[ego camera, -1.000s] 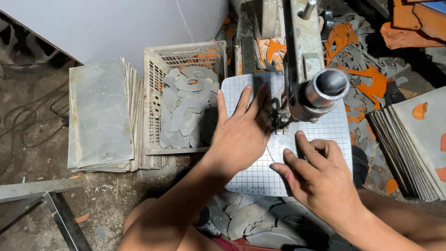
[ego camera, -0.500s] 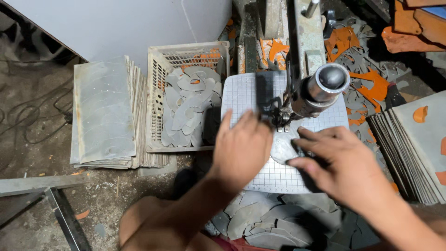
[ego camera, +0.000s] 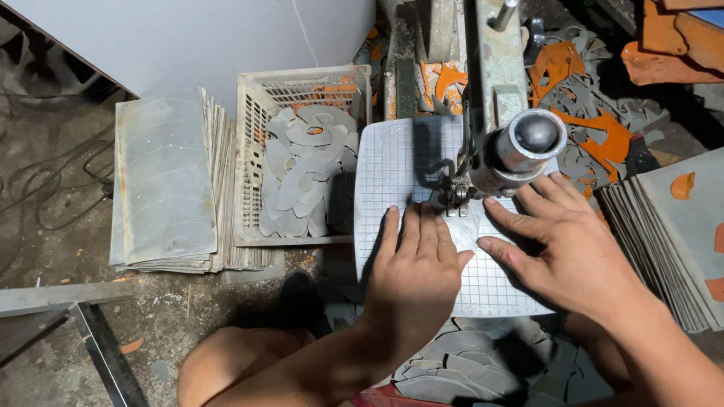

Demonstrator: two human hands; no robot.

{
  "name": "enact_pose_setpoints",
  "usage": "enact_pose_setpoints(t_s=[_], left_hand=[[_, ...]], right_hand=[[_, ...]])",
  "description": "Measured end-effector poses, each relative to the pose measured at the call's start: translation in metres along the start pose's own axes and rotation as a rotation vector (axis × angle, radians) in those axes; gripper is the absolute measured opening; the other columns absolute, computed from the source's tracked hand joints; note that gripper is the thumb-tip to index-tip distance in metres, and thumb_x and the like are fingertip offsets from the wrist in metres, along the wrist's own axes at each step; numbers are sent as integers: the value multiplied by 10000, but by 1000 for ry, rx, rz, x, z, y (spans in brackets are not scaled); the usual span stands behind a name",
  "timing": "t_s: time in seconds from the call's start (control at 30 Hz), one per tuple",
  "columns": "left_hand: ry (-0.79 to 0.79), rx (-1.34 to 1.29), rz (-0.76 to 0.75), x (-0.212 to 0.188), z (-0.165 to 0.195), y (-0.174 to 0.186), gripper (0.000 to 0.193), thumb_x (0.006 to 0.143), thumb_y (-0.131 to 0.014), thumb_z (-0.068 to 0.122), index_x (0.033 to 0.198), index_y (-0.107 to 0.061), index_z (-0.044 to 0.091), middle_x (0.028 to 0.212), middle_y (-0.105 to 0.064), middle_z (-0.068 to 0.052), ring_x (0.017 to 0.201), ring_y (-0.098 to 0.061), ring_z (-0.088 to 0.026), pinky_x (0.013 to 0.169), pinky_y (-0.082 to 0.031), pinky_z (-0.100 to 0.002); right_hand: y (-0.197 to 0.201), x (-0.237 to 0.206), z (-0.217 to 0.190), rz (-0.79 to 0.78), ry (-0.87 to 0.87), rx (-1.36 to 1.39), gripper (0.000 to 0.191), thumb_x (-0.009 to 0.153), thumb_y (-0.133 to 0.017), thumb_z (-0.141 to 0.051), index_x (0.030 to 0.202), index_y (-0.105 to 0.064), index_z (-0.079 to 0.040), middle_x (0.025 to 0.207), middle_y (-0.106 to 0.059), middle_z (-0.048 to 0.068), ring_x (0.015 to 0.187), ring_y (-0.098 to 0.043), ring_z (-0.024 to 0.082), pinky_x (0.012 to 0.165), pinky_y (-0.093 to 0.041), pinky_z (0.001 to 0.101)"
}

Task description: The person repeatedly places gray rubber pieces under a vertical cutting machine, guides them through the blade, and deposits the cut pieces into a nearby basket. The process is continuous and repetitive throughout the clip.

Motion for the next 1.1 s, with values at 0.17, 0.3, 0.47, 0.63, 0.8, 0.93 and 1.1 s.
enact_pose_setpoints(t_s=[0.17,0.3,0.47,0.63,0.8,0.93,1.1], left_hand=[[-15,-5,37,2,-8,5,557,977,-634,336,1226,-653,-161,1262,-666,-335,1237,-626,-421,1148,-409,-546],[-11,-46,-14,5,-13,1,563,1013,-588,347,1278,-630,-148,1298,-649,-325,1279,-599,-404,1182,-357,-555],[-10,-48,-81,9,-19,-8,576,1020,-533,364,1328,-590,-120,1380,-605,-302,1351,-541,-392,1213,-267,-552],[-2,-57,-143,15,-28,-19,529,1009,-510,352,1327,-602,-60,1408,-604,-247,1379,-522,-346,1214,-219,-563],[10,-87,-197,19,-35,-28,476,1002,-512,308,1320,-624,-28,1420,-593,-218,1389,-501,-333,1218,-178,-580],[31,-143,-235,22,-41,-34,442,993,-525,289,1299,-643,-8,1434,-583,-206,1401,-487,-330,1222,-160,-593],[30,-176,-218,28,-47,-34,404,970,-537,247,1286,-660,28,1427,-597,-185,1408,-487,-323,1221,-151,-600]], right_hand=[[-4,-3,-6,23,-22,-20,428,831,-738,-301,1154,-746,-19,1002,-637,177,1089,-580,387,955,-482,468],[-5,-4,-7,28,-32,-37,384,865,-702,-260,1156,-740,-13,1055,-645,196,1112,-579,393,958,-485,474],[-3,-7,-16,92,37,-136,383,899,-650,-250,1194,-718,-14,1300,-614,287,1301,-518,484,1081,-430,517],[-9,-12,-16,103,0,-220,389,926,-628,-285,1223,-719,-51,1361,-578,338,1319,-501,535,1126,-405,533],[-9,-13,-16,113,-27,-246,404,925,-623,-281,1251,-720,-62,1330,-599,322,1314,-520,528,1105,-425,535],[-9,-12,-17,124,-37,-290,405,926,-630,-282,1259,-722,-70,1291,-615,322,1306,-545,507,1111,-441,530],[-7,-12,-20,157,-46,-340,389,923,-644,-288,1239,-734,-79,1279,-631,345,1270,-582,500,1087,-467,513]])
Point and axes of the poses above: each hand's wrist, its own x-axis towards the middle knuckle, its own y-axis out of the back of the hand, z = x × y, the point moved 9 cm from there along x, towards the middle knuckle
